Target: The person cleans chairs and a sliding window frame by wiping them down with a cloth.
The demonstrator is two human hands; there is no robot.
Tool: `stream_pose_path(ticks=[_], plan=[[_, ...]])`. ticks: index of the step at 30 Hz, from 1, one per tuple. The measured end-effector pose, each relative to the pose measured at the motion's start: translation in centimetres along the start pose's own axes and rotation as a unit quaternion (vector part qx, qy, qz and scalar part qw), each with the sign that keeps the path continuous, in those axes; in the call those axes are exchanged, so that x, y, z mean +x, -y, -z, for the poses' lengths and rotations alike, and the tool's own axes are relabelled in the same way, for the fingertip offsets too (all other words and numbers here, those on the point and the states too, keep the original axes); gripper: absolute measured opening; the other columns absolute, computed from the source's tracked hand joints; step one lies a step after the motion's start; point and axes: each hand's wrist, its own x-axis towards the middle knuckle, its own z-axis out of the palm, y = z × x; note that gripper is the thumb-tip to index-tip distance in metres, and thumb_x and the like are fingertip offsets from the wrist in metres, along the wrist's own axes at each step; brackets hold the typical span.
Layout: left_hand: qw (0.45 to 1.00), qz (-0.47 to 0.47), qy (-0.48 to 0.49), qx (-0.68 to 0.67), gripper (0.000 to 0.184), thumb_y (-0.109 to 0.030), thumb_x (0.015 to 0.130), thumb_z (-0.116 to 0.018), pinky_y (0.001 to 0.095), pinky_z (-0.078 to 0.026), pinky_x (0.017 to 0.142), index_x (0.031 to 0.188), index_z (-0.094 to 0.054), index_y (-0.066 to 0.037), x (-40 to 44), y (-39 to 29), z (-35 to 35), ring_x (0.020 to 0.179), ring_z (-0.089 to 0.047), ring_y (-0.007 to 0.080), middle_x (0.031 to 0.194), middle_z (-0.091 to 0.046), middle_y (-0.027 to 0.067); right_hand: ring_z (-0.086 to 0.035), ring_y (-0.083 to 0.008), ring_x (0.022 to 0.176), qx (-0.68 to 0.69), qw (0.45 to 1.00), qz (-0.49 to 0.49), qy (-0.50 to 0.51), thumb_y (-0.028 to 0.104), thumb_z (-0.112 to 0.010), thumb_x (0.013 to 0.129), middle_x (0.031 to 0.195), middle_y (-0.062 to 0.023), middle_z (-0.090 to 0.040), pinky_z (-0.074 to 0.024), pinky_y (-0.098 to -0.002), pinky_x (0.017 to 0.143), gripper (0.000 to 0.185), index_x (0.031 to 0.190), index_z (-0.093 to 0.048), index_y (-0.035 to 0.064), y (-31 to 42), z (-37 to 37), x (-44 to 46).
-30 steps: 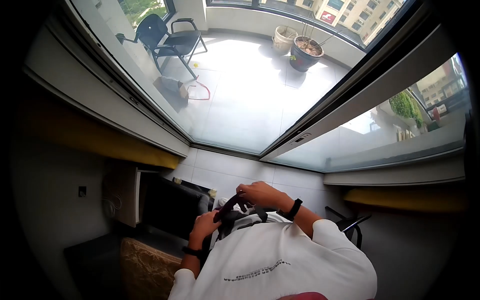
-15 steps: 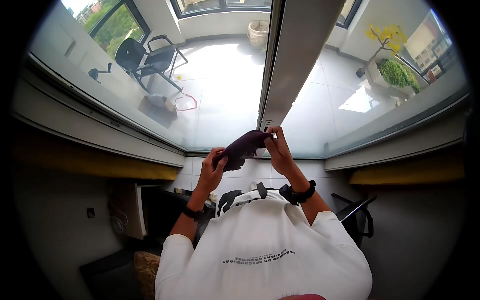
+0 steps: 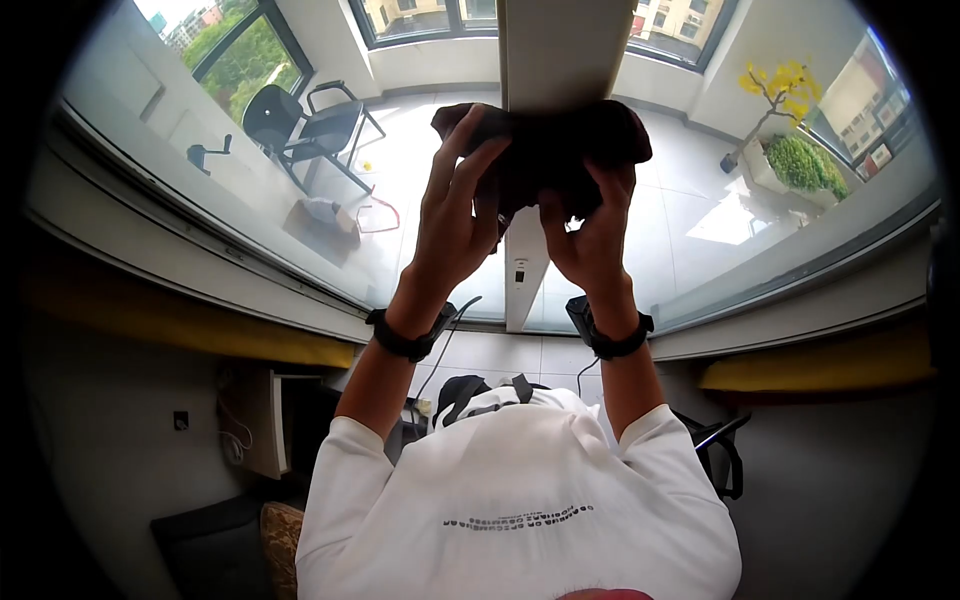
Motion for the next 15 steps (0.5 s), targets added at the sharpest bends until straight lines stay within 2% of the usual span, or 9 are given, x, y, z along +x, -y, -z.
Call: stream_pose_path(ticks=[1,2,4,8,10,11,12,14,15], plan=[[1.0,0.019,0.011,-0.018,0.05,0.01,0.085,-0.055,0.0433,-0.043,0.106,0.131,-0.045,-0.007,0.0,0.7,-0.9,0.131,-0.044,0.0392,0.144,-0.041,0.0224,-0.041,-0.0441,0.123,-0.068,0.997,0.007,0.025,0.01,-0.071,0.078,0.133,-0.0278,-0.04,-0.0367,-0.0513,0.101,0.063,0.134,-0.04,0.0043,-0.3,-0.6,-0.4],[0.998,0.015,0.002,-0.062,0.056,0.014,0.083,-0.053,0.043,-0.045,0.105,0.133,-0.037,-0.007,-0.7,1.8,-2.2,0.132,-0.042,0.0413,0.144,-0.04,0.0245,-0.052,-0.0435,0.108,-0.113,0.994,0.0,0.006,0.013,-0.071,0.075,0.122,-0.0241,-0.049,-0.0469,-0.0507,0.089,0.054,0.124,-0.051,0.0079,-0.4,-1.0,-0.5],[0.998,-0.009,0.008,-0.064,0.061,0.016,0.081,-0.053,0.043,-0.046,0.104,0.133,-0.031,-0.007,-2.7,3.2,-3.6,0.133,-0.042,0.041,0.144,-0.039,0.0264,-0.053,-0.0421,0.108,-0.139,0.99,-0.01,0.023,0.016,-0.073,0.073,0.123,-0.0223,-0.051,-0.049,-0.0505,0.086,0.044,0.115,-0.06,0.0099,-1.4,-1.6,-2.8],[0.995,0.057,0.034,-0.077,0.059,0.016,0.081,-0.054,0.044,-0.047,0.102,0.131,-0.03,-0.005,-8.3,3.8,-5.8,0.127,-0.048,0.0419,0.142,-0.041,0.0281,-0.055,-0.0393,0.105,-0.16,0.986,0.004,0.05,0.019,-0.073,0.073,0.119,-0.0192,-0.053,-0.0511,-0.0485,0.083,0.04,0.11,-0.063,0.013,-3.0,-1.9,-7.6],[0.994,0.077,0.02,-0.081,0.051,0.011,0.084,-0.059,0.0412,-0.052,0.097,0.126,-0.034,-0.003,-9.8,2.6,-6.0,0.125,-0.052,0.0393,0.141,-0.044,0.0255,-0.055,-0.0371,0.103,-0.134,0.987,-0.027,0.079,0.019,-0.075,0.072,0.116,-0.0164,-0.053,-0.0523,-0.0467,0.081,0.039,0.11,-0.063,0.0154,-3.1,-2.0,-10.3],[0.986,0.128,0.029,-0.106,0.049,0.01,0.086,-0.059,0.0378,-0.056,0.092,0.126,-0.034,-0.004,-11.0,2.2,-6.3,0.12,-0.057,0.0348,0.141,-0.044,0.0244,-0.055,-0.0385,0.102,-0.121,0.987,-0.039,0.102,0.013,-0.077,0.072,0.115,-0.0189,-0.052,-0.0487,-0.0467,0.079,0.049,0.114,-0.053,0.0096,-2.8,-1.8,-11.5],[0.971,0.179,0.035,-0.154,0.048,0.009,0.086,-0.06,0.0356,-0.057,0.088,0.126,-0.036,-0.003,-12.6,2.3,-6.7,0.113,-0.062,0.031,0.139,-0.047,0.0229,-0.054,-0.0382,0.104,-0.112,0.985,-0.059,0.121,0.012,-0.077,0.072,0.116,-0.0184,-0.052,-0.0477,-0.0466,0.083,0.048,0.114,-0.055,0.0087,-3.1,-1.9,-13.4],[0.953,0.259,0.063,-0.145,0.049,0.018,0.082,-0.057,0.0301,-0.054,0.074,0.123,-0.043,-0.003,-14.1,2.0,-6.5,0.09,-0.064,0.021,0.125,-0.055,0.0179,-0.052,-0.0387,0.106,-0.13,0.98,-0.051,0.141,0.012,-0.077,0.072,0.117,-0.0186,-0.052,-0.0461,-0.0477,0.086,0.053,0.12,-0.054,0.0081,-2.7,-1.6,-15.2],[0.947,0.285,0.041,-0.142,0.042,0.017,0.081,-0.058,0.03,-0.051,0.072,0.117,-0.051,-0.003,-14.2,1.9,-6.5,0.087,-0.061,0.0204,0.115,-0.055,0.0149,-0.052,-0.0387,0.106,-0.129,0.98,-0.049,0.141,0.012,-0.077,0.072,0.117,-0.0186,-0.052,-0.0461,-0.0477,0.086,0.053,0.12,-0.054,0.0081,-2.6,-1.5,-15.2]])
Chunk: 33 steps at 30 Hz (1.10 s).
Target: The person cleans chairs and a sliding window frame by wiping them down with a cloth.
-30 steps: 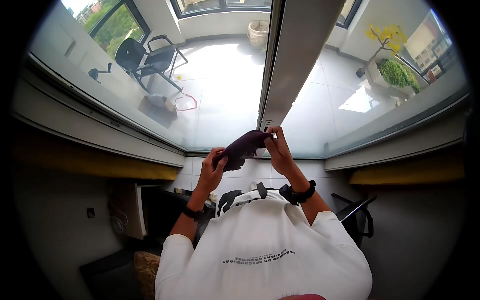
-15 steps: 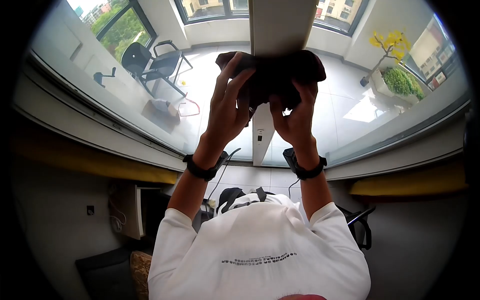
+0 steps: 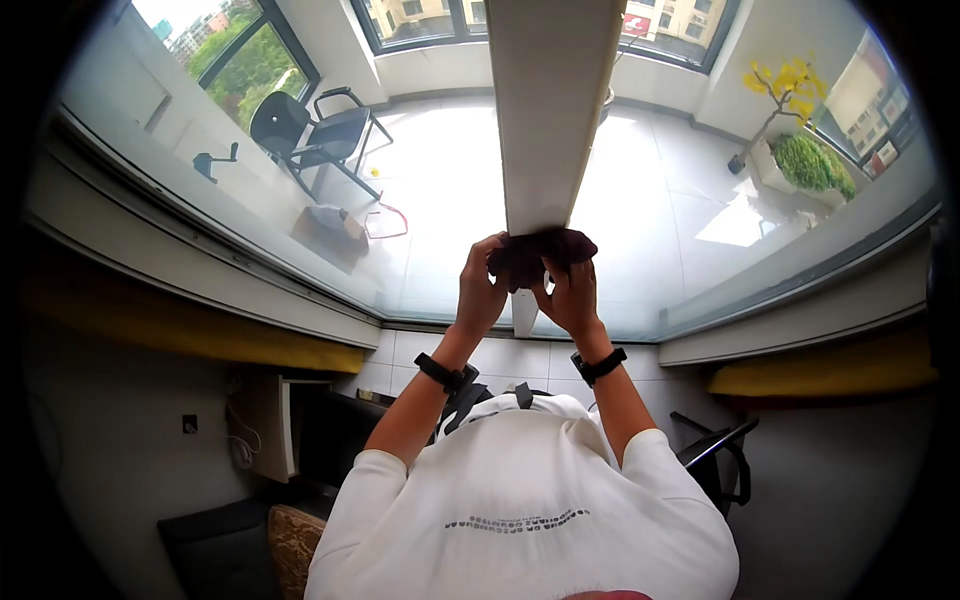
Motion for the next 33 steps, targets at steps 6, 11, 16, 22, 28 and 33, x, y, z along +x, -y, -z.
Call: stream_pose_path(ticks=[6,11,16,22,28,33], plan=[[0.993,-0.038,-0.07,0.089,0.038,0.011,0.082,-0.064,0.0315,-0.05,0.074,0.115,-0.055,-0.004,0.9,-3.4,0.4,0.088,-0.056,0.0214,0.111,-0.048,0.0134,-0.049,-0.0386,0.112,-0.005,0.999,-0.048,0.015,0.019,-0.073,0.074,0.122,-0.0189,-0.048,-0.0409,-0.0498,0.098,0.058,0.128,-0.054,0.0101,1.0,3.5,3.8],[0.975,-0.193,-0.067,0.082,0.04,0.008,0.083,-0.063,0.0313,-0.056,0.074,0.12,-0.059,-0.005,4.8,-9.1,1.9,0.094,-0.06,0.0238,0.105,-0.057,0.0128,-0.043,-0.0429,0.116,-0.053,0.989,-0.071,-0.12,0.023,-0.073,0.072,0.124,-0.0237,-0.045,-0.0331,-0.055,0.098,0.069,0.135,-0.048,0.0096,0.7,7.9,11.0],[0.989,-0.138,0.045,0.04,0.028,0.005,0.086,-0.062,0.0313,-0.057,0.071,0.113,-0.061,0.0,5.0,-9.4,1.4,0.084,-0.067,0.0231,0.097,-0.063,0.0146,-0.04,-0.0322,0.111,-0.156,0.969,-0.023,-0.191,0.027,-0.071,0.077,0.118,-0.0148,-0.046,-0.0317,-0.0434,0.092,0.049,0.124,-0.062,0.0188,-1.9,6.0,9.7],[0.912,0.201,0.193,-0.3,0.033,-0.021,0.101,-0.051,0.0284,-0.055,0.07,0.123,-0.059,0.001,-0.1,-4.1,-0.7,0.086,-0.064,0.014,0.095,-0.067,0.0074,-0.039,-0.0294,0.107,-0.129,0.982,-0.062,-0.124,0.019,-0.069,0.081,0.117,-0.0104,-0.045,-0.0339,-0.0419,0.092,0.035,0.117,-0.068,0.0176,-3.1,3.1,2.8],[0.853,0.133,0.072,-0.5,0.037,-0.02,0.1,-0.043,0.0378,-0.037,0.105,0.125,-0.055,0.004,1.6,-5.6,2.0,0.119,-0.055,0.0206,0.123,-0.061,0.013,-0.038,-0.0321,0.114,-0.055,0.99,-0.088,-0.096,0.014,-0.074,0.08,0.123,-0.0157,-0.04,-0.0369,-0.043,0.097,0.054,0.13,-0.055,0.0106,-0.4,4.9,3.5],[0.957,-0.055,-0.02,-0.284,0.049,-0.03,0.103,-0.041,0.0407,-0.039,0.105,0.14,-0.036,0.002,7.5,-10.9,4.5,0.129,-0.046,0.0295,0.14,-0.042,0.0191,-0.036,-0.0318,0.115,0.047,0.984,-0.059,-0.159,0.016,-0.071,0.083,0.125,-0.0165,-0.037,-0.0368,-0.0426,0.098,0.056,0.135,-0.053,0.0104,2.2,6.5,12.4]])
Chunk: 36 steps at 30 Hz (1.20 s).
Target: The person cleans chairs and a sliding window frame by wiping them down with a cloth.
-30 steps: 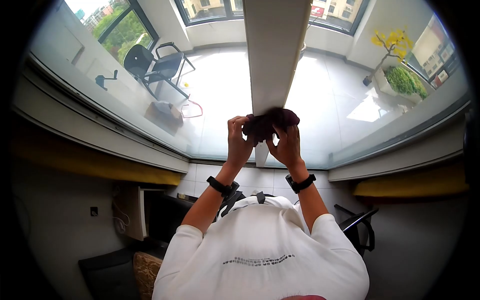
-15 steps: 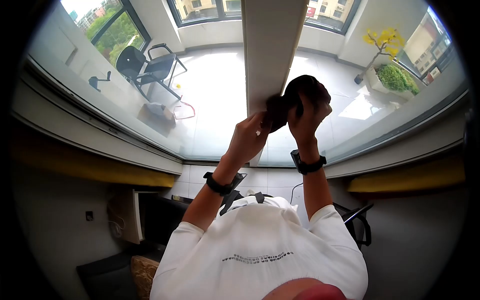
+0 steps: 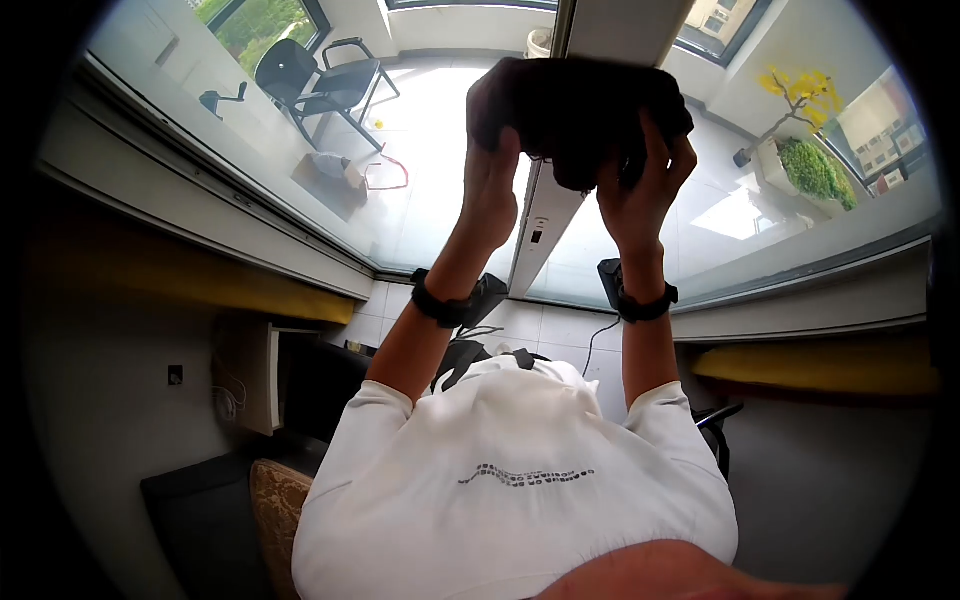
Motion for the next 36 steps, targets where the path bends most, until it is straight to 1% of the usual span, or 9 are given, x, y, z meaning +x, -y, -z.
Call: stream_pose_path(ticks=[4,9,15,17,22,24,25,29,36], plan=[[0.968,-0.074,0.085,0.224,0.051,-0.026,0.101,-0.046,0.0492,-0.036,0.106,0.14,-0.034,0.005,3.2,0.0,-0.2,0.127,-0.039,0.0481,0.139,-0.036,0.0286,-0.037,-0.0304,0.112,-0.022,0.996,0.039,-0.076,0.014,-0.071,0.081,0.124,-0.016,-0.037,-0.0386,-0.0411,0.094,0.056,0.134,-0.054,0.0079,2.9,-3.1,0.4],[0.888,-0.152,0.123,0.417,0.05,-0.019,0.093,-0.053,0.0533,-0.027,0.113,0.135,-0.042,0.005,1.1,5.2,2.9,0.133,-0.033,0.0485,0.138,-0.042,0.0299,-0.043,-0.0282,0.113,0.005,0.999,-0.023,0.028,0.005,-0.067,0.082,0.125,-0.0157,-0.041,-0.0439,-0.0363,0.088,0.05,0.131,-0.055,0.0033,2.6,-4.4,-7.0],[0.804,-0.193,0.13,0.547,0.051,-0.029,0.075,-0.069,0.0471,-0.037,0.095,0.118,-0.056,-0.005,2.8,4.8,8.1,0.112,-0.048,0.0388,0.116,-0.056,0.0176,-0.055,-0.0238,0.07,0.152,0.972,0.02,0.178,-0.004,-0.066,0.076,0.079,-0.0075,-0.057,-0.0473,-0.0335,0.063,0.054,0.127,-0.057,0.0092,6.4,-5.4,-5.4],[0.735,-0.197,0.111,0.639,0.063,-0.04,0.075,-0.069,0.0542,-0.023,0.112,0.127,-0.059,-0.006,4.6,3.3,10.1,0.124,-0.044,0.0421,0.126,-0.056,0.0214,-0.056,-0.0227,0.067,0.166,0.968,0.03,0.184,-0.006,-0.066,0.075,0.075,-0.0072,-0.058,-0.0477,-0.033,0.062,0.05,0.122,-0.059,0.0084,7.0,-5.7,-2.8],[0.728,-0.362,-0.004,0.582,0.047,-0.035,0.078,-0.071,0.0658,-0.015,0.109,0.114,-0.064,-0.005,12.6,-1.5,11.4,0.124,-0.04,0.0484,0.13,-0.048,0.0254,-0.065,-0.0211,0.073,0.161,0.98,0.095,0.066,-0.005,-0.067,0.078,0.086,-0.0098,-0.067,-0.051,-0.0323,0.064,0.039,0.115,-0.061,0.0054,8.1,-6.2,2.3],[0.78,-0.326,0.03,0.534,0.046,-0.037,0.068,-0.077,0.0648,-0.019,0.103,0.085,-0.062,0.003,12.6,-1.2,9.7,0.125,-0.032,0.0504,0.127,-0.045,0.025,-0.065,-0.0214,0.073,0.159,0.983,0.042,0.087,-0.005,-0.066,0.079,0.088,-0.01,-0.067,-0.0511,-0.032,0.064,0.036,0.114,-0.061,0.0049,7.8,-7.0,2.1],[0.742,-0.349,-0.005,0.572,0.049,-0.04,0.078,-0.072,0.0623,-0.021,0.106,0.113,-0.064,-0.007,13.1,-1.2,9.7,0.12,-0.042,0.044,0.124,-0.048,0.0228,-0.065,-0.0217,0.074,0.163,0.981,-0.012,0.105,-0.004,-0.066,0.081,0.09,-0.0103,-0.067,-0.0513,-0.0318,0.065,0.033,0.112,-0.061,0.0044,7.6,-7.5,1.6],[0.705,-0.371,0.16,0.583,0.025,-0.041,0.072,-0.071,0.0523,-0.029,0.104,0.083,-0.072,-0.018,10.9,-0.1,9.6,0.119,-0.047,0.0334,0.103,-0.059,0.0035,-0.067,-0.0334,0.085,0.131,0.932,-0.121,0.315,0.008,-0.068,0.086,0.098,-0.0175,-0.068,-0.051,-0.0383,0.073,0.031,0.114,-0.057,0.0003,5.7,-10.7,-3.8],[0.659,-0.276,0.427,0.555,0.033,-0.018,0.088,-0.058,0.027,-0.04,0.109,0.12,-0.062,-0.023,3.6,6.6,13.1,0.134,-0.042,0.0109,0.138,-0.05,-0.0094,-0.065,-0.0356,0.086,0.148,0.861,-0.21,0.439,0.018,-0.066,0.088,0.09,-0.0175,-0.069,-0.0507,-0.0409,0.076,0.022,0.101,-0.064,0.0004,4.0,-14.5,-11.2]])
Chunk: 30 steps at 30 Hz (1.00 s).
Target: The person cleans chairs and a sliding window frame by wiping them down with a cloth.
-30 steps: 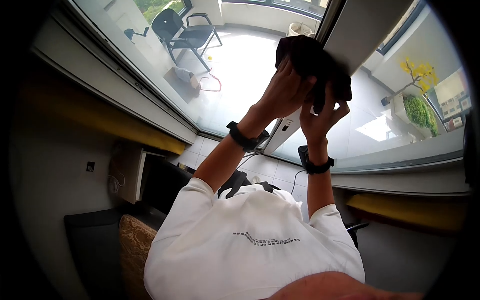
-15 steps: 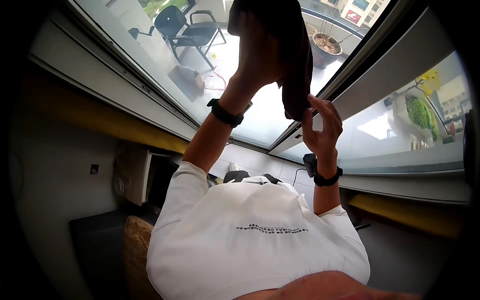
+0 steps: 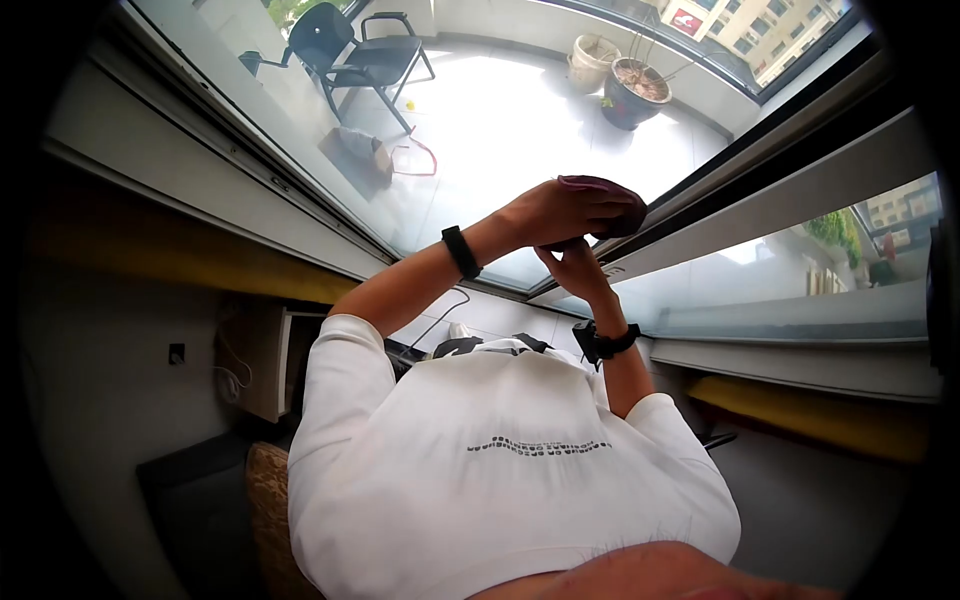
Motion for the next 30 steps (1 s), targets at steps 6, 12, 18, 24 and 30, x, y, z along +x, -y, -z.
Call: stream_pose_path(ticks=[6,12,18,24,30], plan=[[0.996,0.077,-0.047,-0.008,0.03,-0.019,0.088,-0.058,0.0271,-0.042,0.107,0.117,-0.066,-0.023,-5.3,2.0,0.6,0.128,-0.048,0.0129,0.129,-0.058,-0.0076,-0.065,-0.0324,0.089,-0.054,0.993,-0.008,0.101,0.011,-0.066,0.085,0.097,-0.0148,-0.068,-0.0515,-0.0398,0.079,0.017,0.1,-0.066,0.0022,3.4,1.7,1.3],[0.949,0.212,-0.194,0.132,0.023,-0.038,0.075,-0.074,0.0431,-0.041,0.1,0.086,-0.069,-0.018,-10.1,7.8,9.7,0.111,-0.054,0.0257,0.102,-0.058,0.0037,-0.041,-0.0345,0.134,-0.211,0.931,0.226,-0.196,0.004,-0.067,0.079,0.142,-0.0135,-0.041,-0.0358,-0.047,0.109,0.042,0.12,-0.063,0.014,9.6,3.9,3.0],[0.844,0.454,-0.279,0.064,0.057,-0.043,0.085,-0.067,0.0502,-0.031,0.107,0.124,-0.055,-0.002,-17.8,12.8,9.8,0.117,-0.046,0.0408,0.122,-0.053,0.0218,-0.027,-0.0346,0.144,-0.235,0.852,0.299,-0.36,0.011,-0.064,0.084,0.149,-0.017,-0.035,-0.0212,-0.0508,0.117,0.048,0.131,-0.054,0.0129,12.0,5.5,7.4],[0.72,0.506,-0.43,-0.2,0.063,-0.04,0.097,-0.052,0.0436,-0.029,0.111,0.144,-0.032,-0.003,-31.2,13.6,-9.6,0.122,-0.048,0.031,0.135,-0.047,0.0171,-0.036,-0.0283,0.141,-0.334,0.777,0.363,-0.391,0.02,-0.064,0.085,0.143,-0.0139,-0.047,-0.0098,-0.046,0.12,0.036,0.121,-0.061,0.0161,8.9,4.2,11.4],[0.794,0.529,-0.264,0.14,0.051,-0.027,0.104,-0.037,0.0363,-0.025,0.114,0.147,-0.021,-0.003,-35.9,15.1,-14.5,0.127,-0.039,0.0249,0.137,-0.038,0.0149,-0.041,-0.0261,0.138,-0.377,0.747,0.353,-0.418,0.028,-0.061,0.087,0.138,-0.0117,-0.055,-0.0088,-0.0447,0.12,0.036,0.121,-0.064,0.0164,7.8,4.0,12.1]])
